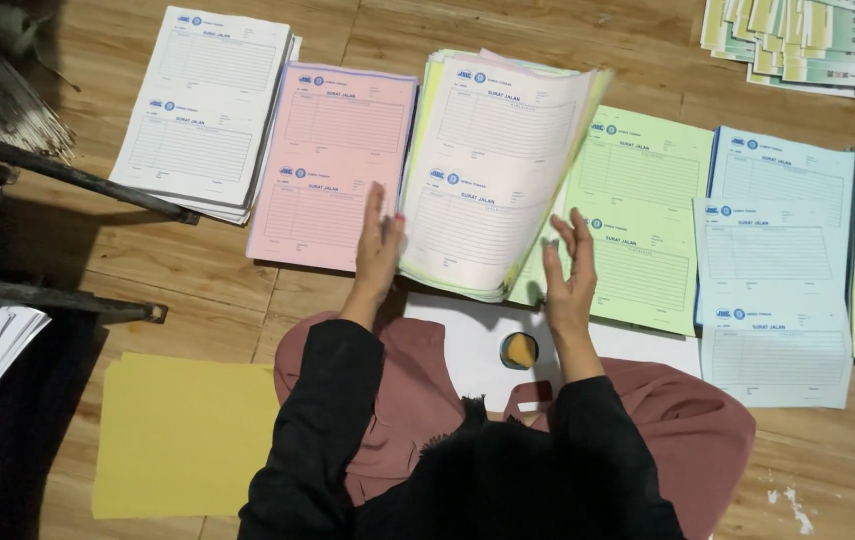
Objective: Sorting and stacking multi-colored printed forms into organized piles on the floor.
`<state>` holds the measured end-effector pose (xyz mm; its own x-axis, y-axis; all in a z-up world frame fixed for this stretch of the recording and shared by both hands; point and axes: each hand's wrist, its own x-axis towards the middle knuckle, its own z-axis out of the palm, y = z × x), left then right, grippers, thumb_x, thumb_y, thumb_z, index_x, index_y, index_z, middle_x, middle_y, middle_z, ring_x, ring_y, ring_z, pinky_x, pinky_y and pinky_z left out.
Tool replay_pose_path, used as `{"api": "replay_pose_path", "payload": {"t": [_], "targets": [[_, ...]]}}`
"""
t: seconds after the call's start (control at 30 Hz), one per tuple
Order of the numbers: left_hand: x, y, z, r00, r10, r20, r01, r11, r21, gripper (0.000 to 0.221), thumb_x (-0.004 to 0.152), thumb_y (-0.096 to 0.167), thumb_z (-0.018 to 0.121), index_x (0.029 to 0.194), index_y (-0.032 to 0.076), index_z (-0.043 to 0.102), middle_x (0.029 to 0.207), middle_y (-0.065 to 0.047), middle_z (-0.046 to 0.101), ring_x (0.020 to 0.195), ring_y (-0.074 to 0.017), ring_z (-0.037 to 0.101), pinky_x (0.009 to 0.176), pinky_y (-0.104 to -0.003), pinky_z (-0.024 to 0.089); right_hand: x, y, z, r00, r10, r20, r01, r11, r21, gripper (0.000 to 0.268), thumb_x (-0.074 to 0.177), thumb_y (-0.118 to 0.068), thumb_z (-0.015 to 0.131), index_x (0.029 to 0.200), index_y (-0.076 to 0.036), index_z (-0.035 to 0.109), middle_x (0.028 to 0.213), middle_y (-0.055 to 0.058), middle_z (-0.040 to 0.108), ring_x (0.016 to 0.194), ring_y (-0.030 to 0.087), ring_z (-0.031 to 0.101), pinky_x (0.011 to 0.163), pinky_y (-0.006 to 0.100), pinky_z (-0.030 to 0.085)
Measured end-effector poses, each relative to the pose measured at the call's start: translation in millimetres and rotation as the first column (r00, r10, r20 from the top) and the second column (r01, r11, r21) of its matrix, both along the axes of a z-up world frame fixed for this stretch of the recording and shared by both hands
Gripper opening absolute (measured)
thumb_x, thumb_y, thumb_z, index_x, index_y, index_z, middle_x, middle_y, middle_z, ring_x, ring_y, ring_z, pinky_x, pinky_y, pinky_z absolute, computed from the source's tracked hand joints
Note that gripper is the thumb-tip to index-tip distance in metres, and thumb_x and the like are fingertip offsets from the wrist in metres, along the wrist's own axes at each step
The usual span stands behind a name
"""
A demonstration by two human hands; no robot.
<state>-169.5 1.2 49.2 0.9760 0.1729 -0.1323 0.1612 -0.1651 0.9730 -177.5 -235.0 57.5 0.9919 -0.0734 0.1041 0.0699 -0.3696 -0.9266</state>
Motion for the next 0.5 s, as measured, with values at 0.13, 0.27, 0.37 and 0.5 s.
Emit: {"api": "replay_pose_path", "payload": {"t": [0.13,0.27,0.37,0.5], "targets": [[11,15,-35,0.966,0.062,-0.252,-0.038,0.994,0.099,0.066,0.093,0.045,0.037,0.14,0.002,0.02,0.144,-0.022,0.018,0.134,-0.0359,0.014,0.109,-0.048,0.012,25,-31,-73,0.931,-0.097,-0.352,0.047,0.988,-0.147,0.063,0.096,-0.053,0.027,0.137,-0.006,0.03,0.137,0.018,0.033,0.131,0.03,0.025,0.107,0.043,0.018],[6,6,-20,0.967,-0.033,-0.254,0.058,0.994,0.09,0.066,0.09,0.053,0.039,0.136,0.006,0.034,0.139,-0.019,0.033,0.131,-0.0341,0.026,0.107,-0.047,0.02,17,-4,-15,0.927,-0.041,-0.373,0.013,0.997,-0.077,0.064,0.092,-0.046,0.04,0.141,-0.01,0.019,0.138,0.02,0.031,0.125,0.038,0.034,0.105,0.048,0.027],[3,10,-21,0.982,0.077,-0.174,-0.058,0.992,0.111,0.052,0.092,0.044,0.041,0.129,0.008,0.044,0.135,-0.018,0.039,0.125,-0.0351,0.036,0.104,-0.048,0.026,20,-13,-24,0.963,-0.098,-0.25,0.081,0.994,-0.076,0.058,0.094,-0.037,0.043,0.136,0.001,0.028,0.132,0.025,0.037,0.126,0.04,0.03,0.103,0.05,0.027],[8,6,-10,0.978,0.057,-0.2,-0.035,0.993,0.113,0.065,0.09,0.043,0.044,0.137,0.002,0.027,0.141,-0.024,0.027,0.131,-0.0356,0.025,0.108,-0.046,0.021,39,-31,-71,0.917,-0.15,-0.37,0.096,0.982,-0.16,0.064,0.09,-0.041,0.051,0.135,0.0,0.03,0.13,0.022,0.039,0.124,0.035,0.035,0.101,0.047,0.03]]}}
